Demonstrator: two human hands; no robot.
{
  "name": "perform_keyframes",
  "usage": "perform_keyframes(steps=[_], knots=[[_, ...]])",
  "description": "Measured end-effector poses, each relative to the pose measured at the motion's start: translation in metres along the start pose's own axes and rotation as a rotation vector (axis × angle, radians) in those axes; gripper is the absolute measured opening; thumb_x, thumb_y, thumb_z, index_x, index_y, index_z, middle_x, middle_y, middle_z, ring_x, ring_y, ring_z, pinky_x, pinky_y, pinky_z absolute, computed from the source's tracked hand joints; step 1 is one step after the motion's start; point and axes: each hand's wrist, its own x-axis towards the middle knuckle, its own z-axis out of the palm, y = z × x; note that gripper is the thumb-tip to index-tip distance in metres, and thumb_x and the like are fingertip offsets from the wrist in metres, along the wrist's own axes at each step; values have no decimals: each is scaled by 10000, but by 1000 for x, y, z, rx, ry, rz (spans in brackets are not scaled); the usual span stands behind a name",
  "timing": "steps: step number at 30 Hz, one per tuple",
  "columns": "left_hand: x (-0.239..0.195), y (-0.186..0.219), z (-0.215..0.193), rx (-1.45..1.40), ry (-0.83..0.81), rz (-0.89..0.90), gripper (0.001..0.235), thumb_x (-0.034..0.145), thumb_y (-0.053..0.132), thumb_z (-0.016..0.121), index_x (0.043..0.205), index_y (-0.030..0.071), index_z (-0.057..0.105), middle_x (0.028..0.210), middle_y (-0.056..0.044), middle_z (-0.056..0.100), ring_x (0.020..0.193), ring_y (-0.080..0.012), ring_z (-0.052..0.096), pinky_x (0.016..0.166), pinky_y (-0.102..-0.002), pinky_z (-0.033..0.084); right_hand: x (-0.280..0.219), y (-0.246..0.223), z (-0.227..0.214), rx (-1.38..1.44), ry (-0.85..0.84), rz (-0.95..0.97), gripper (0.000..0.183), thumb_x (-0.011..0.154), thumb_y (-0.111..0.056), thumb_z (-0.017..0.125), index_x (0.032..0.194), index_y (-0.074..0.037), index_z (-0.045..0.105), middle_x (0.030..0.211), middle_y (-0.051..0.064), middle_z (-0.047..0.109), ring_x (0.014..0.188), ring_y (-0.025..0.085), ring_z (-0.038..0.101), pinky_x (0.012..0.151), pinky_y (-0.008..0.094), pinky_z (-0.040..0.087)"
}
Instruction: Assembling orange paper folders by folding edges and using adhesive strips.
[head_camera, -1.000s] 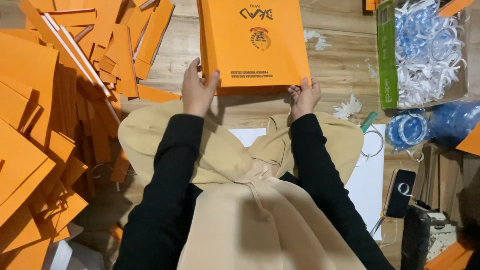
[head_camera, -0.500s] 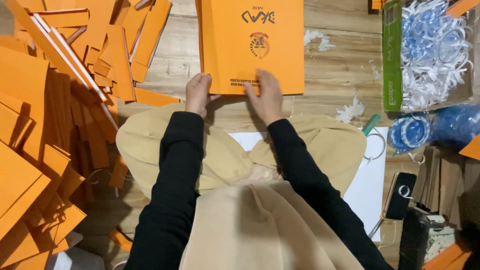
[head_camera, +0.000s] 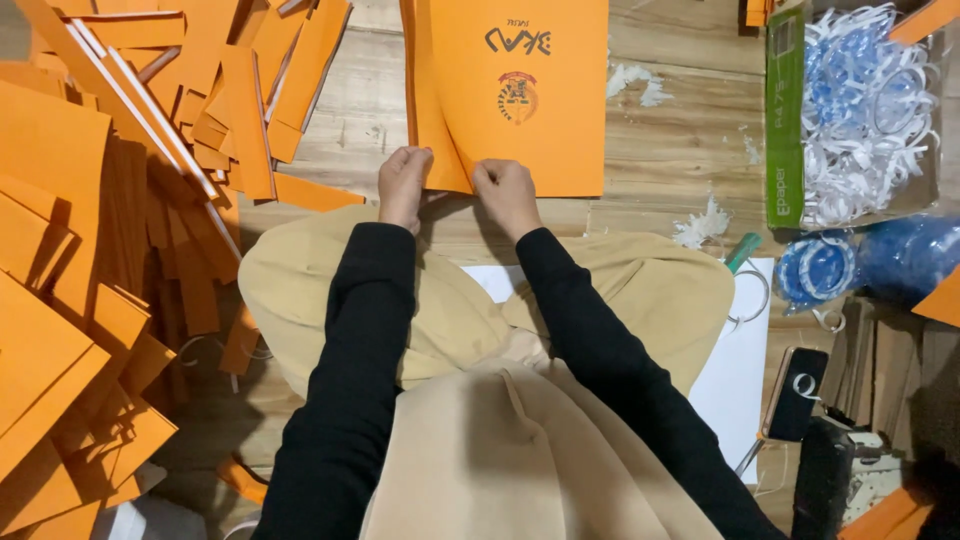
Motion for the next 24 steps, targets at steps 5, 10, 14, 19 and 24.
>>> perform_keyframes(steps=[5, 10, 14, 19, 24], knots=[[-36, 38, -1, 143, 72, 49, 250, 834, 143, 528, 1068, 55, 548, 823, -145, 649, 739, -233, 662, 544, -328, 585, 8, 17, -66, 122, 255, -92, 173, 852, -204, 504, 737, -98, 578, 613, 83, 531, 623, 221, 546, 548, 328, 464], [-37, 40, 0, 456, 125, 220, 194, 826, 88, 520, 999, 59, 602, 719, -89, 637, 727, -226, 645, 614, -365, 556, -5, 48, -192, 283, 625, -116, 220, 908, -107, 545, 691, -79, 565, 596, 31, 517, 563, 124, 548, 509, 229, 482], [-47, 53, 6, 528, 165, 208, 123, 824, 102, 516, 877, 67, 621, 829, -78, 660, 741, -211, 621, 686, -311, 506, -34, 57, -251, 500, 746, 368, 127, 882, -108, 558, 761, -145, 571, 649, -23, 549, 505, 38, 503, 415, 167, 371], [-33, 32, -1, 589, 209, 321, 53, 771, 132, 579, 781, 98, 618, 666, -44, 643, 617, -189, 606, 628, -320, 479, -47, 112, -268, 869, 897, 521, 99, 901, -78, 472, 855, -65, 558, 687, 52, 607, 483, 76, 555, 381, 179, 470], [-41, 40, 2, 641, 202, 293, 30, 798, 120, 563, 804, 106, 590, 650, -26, 595, 611, -174, 571, 610, -315, 466, -48, 123, -268, 868, 754, 425, 104, 858, -189, 629, 813, -130, 557, 648, -3, 579, 532, 44, 552, 394, 145, 393]])
